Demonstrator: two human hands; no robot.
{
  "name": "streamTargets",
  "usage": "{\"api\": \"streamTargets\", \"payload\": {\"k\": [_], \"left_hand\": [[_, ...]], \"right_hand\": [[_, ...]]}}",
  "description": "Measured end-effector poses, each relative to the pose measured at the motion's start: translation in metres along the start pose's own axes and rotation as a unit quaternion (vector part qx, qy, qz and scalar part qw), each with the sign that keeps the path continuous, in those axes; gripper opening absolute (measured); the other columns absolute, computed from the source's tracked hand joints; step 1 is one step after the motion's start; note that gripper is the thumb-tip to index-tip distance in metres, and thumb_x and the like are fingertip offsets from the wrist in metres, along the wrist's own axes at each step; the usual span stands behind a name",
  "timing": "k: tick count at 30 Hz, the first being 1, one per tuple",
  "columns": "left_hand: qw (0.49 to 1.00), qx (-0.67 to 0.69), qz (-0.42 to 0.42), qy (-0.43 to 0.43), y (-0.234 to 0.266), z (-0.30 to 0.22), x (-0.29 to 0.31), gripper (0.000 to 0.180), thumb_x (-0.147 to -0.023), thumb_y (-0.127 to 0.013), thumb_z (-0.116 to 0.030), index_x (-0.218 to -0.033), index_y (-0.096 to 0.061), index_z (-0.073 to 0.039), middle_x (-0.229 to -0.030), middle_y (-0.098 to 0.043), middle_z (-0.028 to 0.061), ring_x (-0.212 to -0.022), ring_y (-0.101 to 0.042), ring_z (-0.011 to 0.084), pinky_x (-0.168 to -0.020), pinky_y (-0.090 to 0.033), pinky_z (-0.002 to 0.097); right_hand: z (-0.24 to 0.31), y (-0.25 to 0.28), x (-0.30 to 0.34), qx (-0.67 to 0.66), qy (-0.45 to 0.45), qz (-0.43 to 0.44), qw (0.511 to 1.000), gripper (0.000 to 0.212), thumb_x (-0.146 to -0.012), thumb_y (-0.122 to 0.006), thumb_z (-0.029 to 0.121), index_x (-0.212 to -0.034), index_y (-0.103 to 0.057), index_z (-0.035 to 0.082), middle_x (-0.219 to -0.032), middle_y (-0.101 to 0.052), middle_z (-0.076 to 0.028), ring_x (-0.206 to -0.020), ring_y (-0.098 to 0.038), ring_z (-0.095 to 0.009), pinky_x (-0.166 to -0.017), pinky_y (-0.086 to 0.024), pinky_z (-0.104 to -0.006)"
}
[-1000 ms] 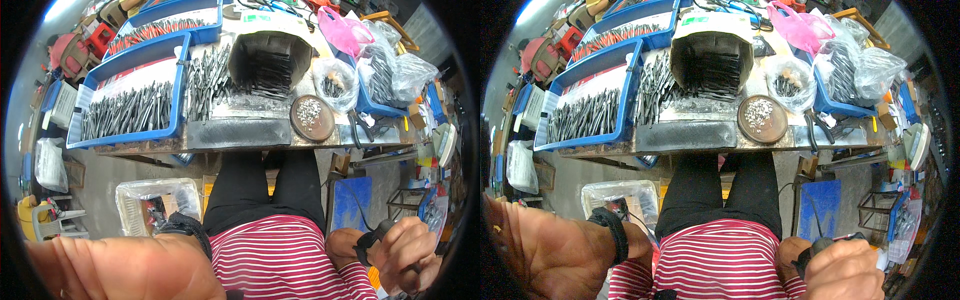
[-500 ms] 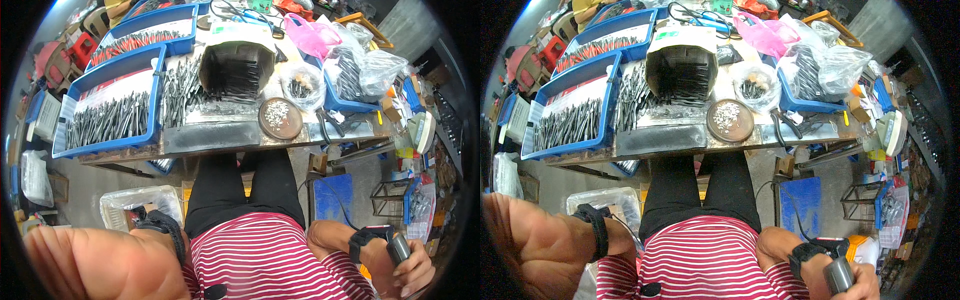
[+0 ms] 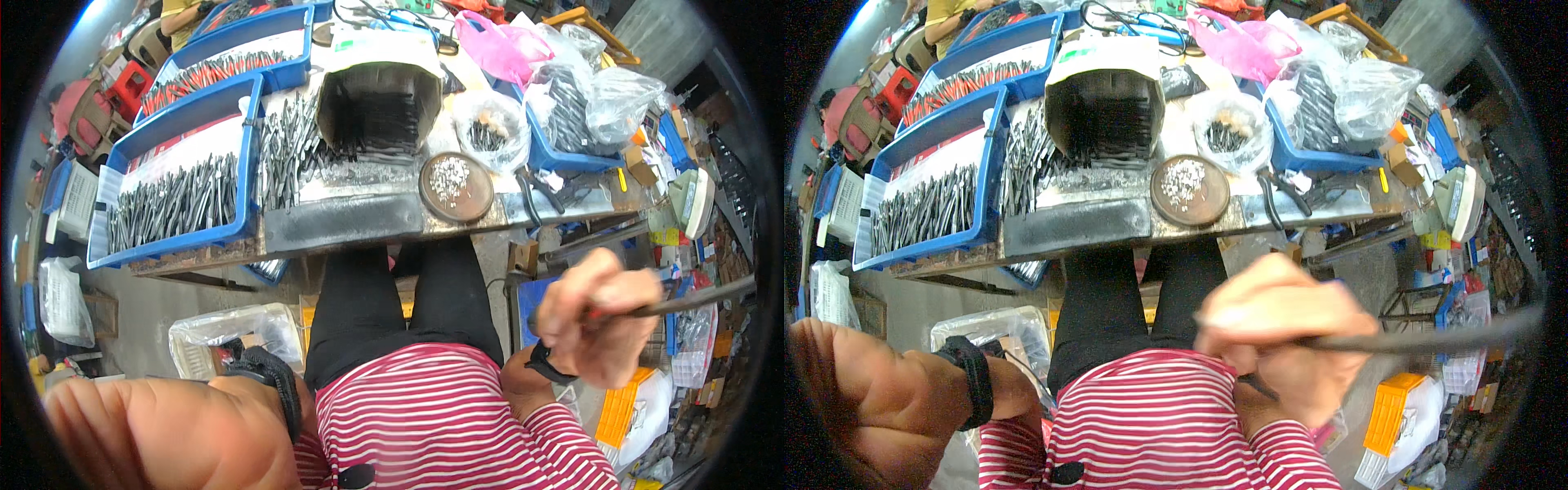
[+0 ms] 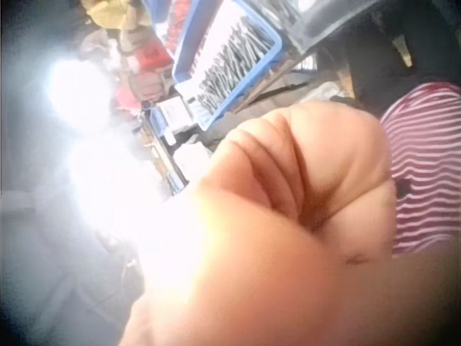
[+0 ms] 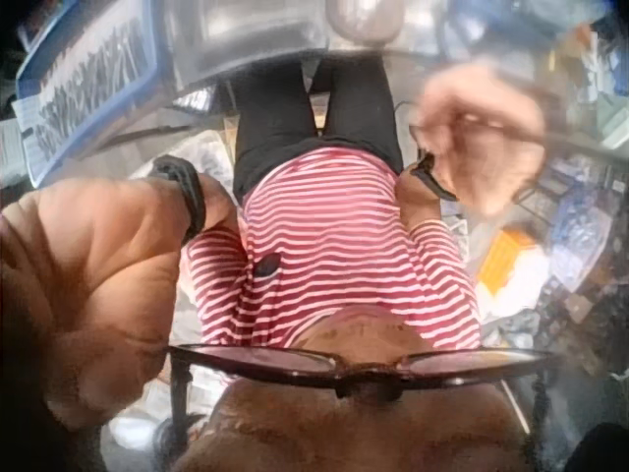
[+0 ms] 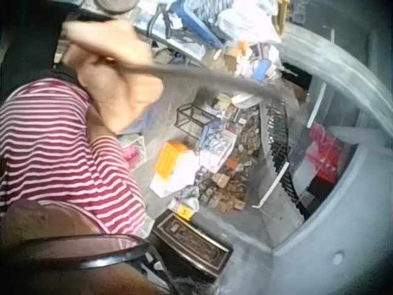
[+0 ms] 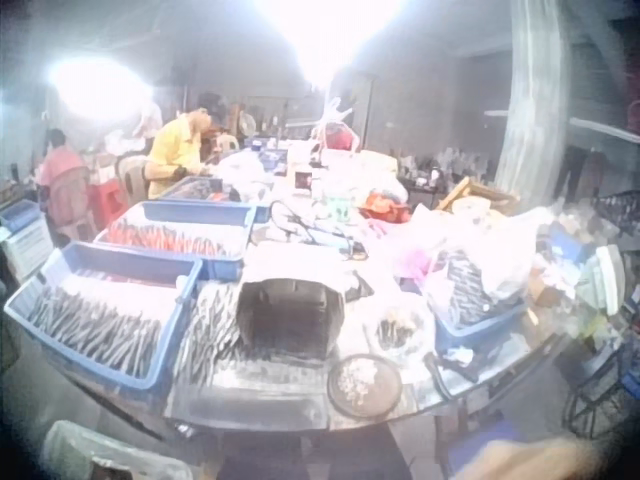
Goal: The person assembles metal tool components, picking up small pins from a dish and inserting them into the joints of plier handles using a hand tool.
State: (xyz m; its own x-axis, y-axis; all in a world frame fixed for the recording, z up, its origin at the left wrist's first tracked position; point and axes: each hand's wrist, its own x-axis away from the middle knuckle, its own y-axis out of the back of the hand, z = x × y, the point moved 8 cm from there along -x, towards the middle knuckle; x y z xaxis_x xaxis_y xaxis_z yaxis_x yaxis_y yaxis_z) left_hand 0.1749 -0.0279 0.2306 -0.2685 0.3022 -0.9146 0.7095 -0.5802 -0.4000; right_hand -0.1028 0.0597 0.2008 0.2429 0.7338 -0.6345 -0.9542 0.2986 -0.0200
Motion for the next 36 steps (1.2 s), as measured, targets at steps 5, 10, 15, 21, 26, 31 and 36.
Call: {"api": "streamTargets", "payload": {"k": [5, 10, 15, 21, 26, 31, 36], "left_hand": [[1.000, 0.009, -0.003, -0.007, 0.001, 0.001, 0.003, 0.016, -0.070, -0.063, -0.011, -0.079, -0.050, -0.008, -0.078, -0.047, -0.0008, -0.056, -0.043, 0.0108, -0.068, -0.031, 0.0289], [1.000, -0.014, 0.008, 0.001, 0.004, 0.002, 0.003, 0.015, -0.070, -0.063, -0.011, -0.078, -0.051, -0.008, -0.077, -0.047, -0.0010, -0.055, -0.043, 0.0107, -0.068, -0.031, 0.0288], [1.000, -0.016, 0.018, 0.003, -0.003, 0.007, -0.001, 0.014, -0.070, -0.063, -0.011, -0.077, -0.051, -0.008, -0.077, -0.047, -0.0011, -0.055, -0.043, 0.0106, -0.068, -0.031, 0.0287], [0.999, -0.031, 0.019, -0.002, -0.001, 0.005, 0.001, 0.013, -0.070, -0.063, -0.010, -0.076, -0.051, -0.008, -0.076, -0.047, -0.0014, -0.055, -0.042, 0.0105, -0.068, -0.031, 0.0286], [0.999, -0.033, 0.014, -0.012, -0.001, 0.002, 0.004, 0.013, -0.070, -0.063, -0.010, -0.075, -0.051, -0.009, -0.076, -0.047, -0.0015, -0.054, -0.042, 0.0105, -0.068, -0.031, 0.0285], [0.999, -0.033, 0.012, -0.012, -0.003, 0.003, 0.004, 0.012, -0.070, -0.062, -0.010, -0.074, -0.051, -0.009, -0.076, -0.046, -0.0017, -0.054, -0.042, 0.0104, -0.068, -0.031, 0.0284], [0.999, -0.036, 0.005, -0.015, -0.004, 0.000, 0.002, 0.012, -0.070, -0.062, -0.009, -0.074, -0.051, -0.009, -0.075, -0.046, -0.0019, -0.053, -0.042, 0.0103, -0.068, -0.030, 0.0282]], "right_hand": [[0.005, -0.027, -0.008, 0.239, 0.064, 0.056, 0.967, 0.024, -0.067, -0.060, 0.014, -0.085, -0.062, 0.000, -0.064, -0.056, -0.012, -0.045, -0.049, -0.015, -0.039, -0.035, -0.0210], [0.033, -0.058, -0.028, 0.352, 0.061, 0.160, 0.920, 0.013, -0.067, -0.064, 0.014, -0.079, -0.065, 0.019, -0.064, -0.053, -0.001, -0.039, -0.042, -0.007, -0.036, -0.029, -0.0179], [0.026, -0.059, -0.027, 0.379, -0.044, 0.175, 0.908, 0.010, -0.069, -0.064, 0.018, -0.077, -0.060, 0.023, -0.064, -0.050, 0.002, -0.043, -0.042, -0.008, -0.041, -0.031, -0.0206], [0.034, -0.044, -0.027, 0.451, -0.078, 0.202, 0.866, 0.008, -0.071, -0.062, 0.020, -0.070, -0.054, 0.018, -0.064, -0.050, 0.002, -0.048, -0.043, -0.009, -0.046, -0.033, -0.0238], [0.057, -0.033, -0.028, 0.488, -0.036, 0.181, 0.853, 0.017, -0.075, -0.058, 0.021, -0.065, -0.047, 0.013, -0.066, -0.049, 0.001, -0.048, -0.041, -0.009, -0.048, -0.033, -0.0248], [0.058, -0.029, -0.023, 0.426, -0.014, 0.226, 0.876, 0.014, -0.085, -0.049, 0.020, -0.075, -0.044, 0.011, -0.064, -0.046, 0.001, -0.045, -0.039, -0.009, -0.047, -0.031, -0.0217], [0.076, -0.013, -0.012, 0.330, 0.049, 0.144, 0.932, 0.018, -0.085, -0.049, 0.026, -0.090, -0.046, 0.009, -0.064, -0.042, -0.002, -0.046, -0.033, -0.009, -0.044, -0.028, -0.0210]]}}
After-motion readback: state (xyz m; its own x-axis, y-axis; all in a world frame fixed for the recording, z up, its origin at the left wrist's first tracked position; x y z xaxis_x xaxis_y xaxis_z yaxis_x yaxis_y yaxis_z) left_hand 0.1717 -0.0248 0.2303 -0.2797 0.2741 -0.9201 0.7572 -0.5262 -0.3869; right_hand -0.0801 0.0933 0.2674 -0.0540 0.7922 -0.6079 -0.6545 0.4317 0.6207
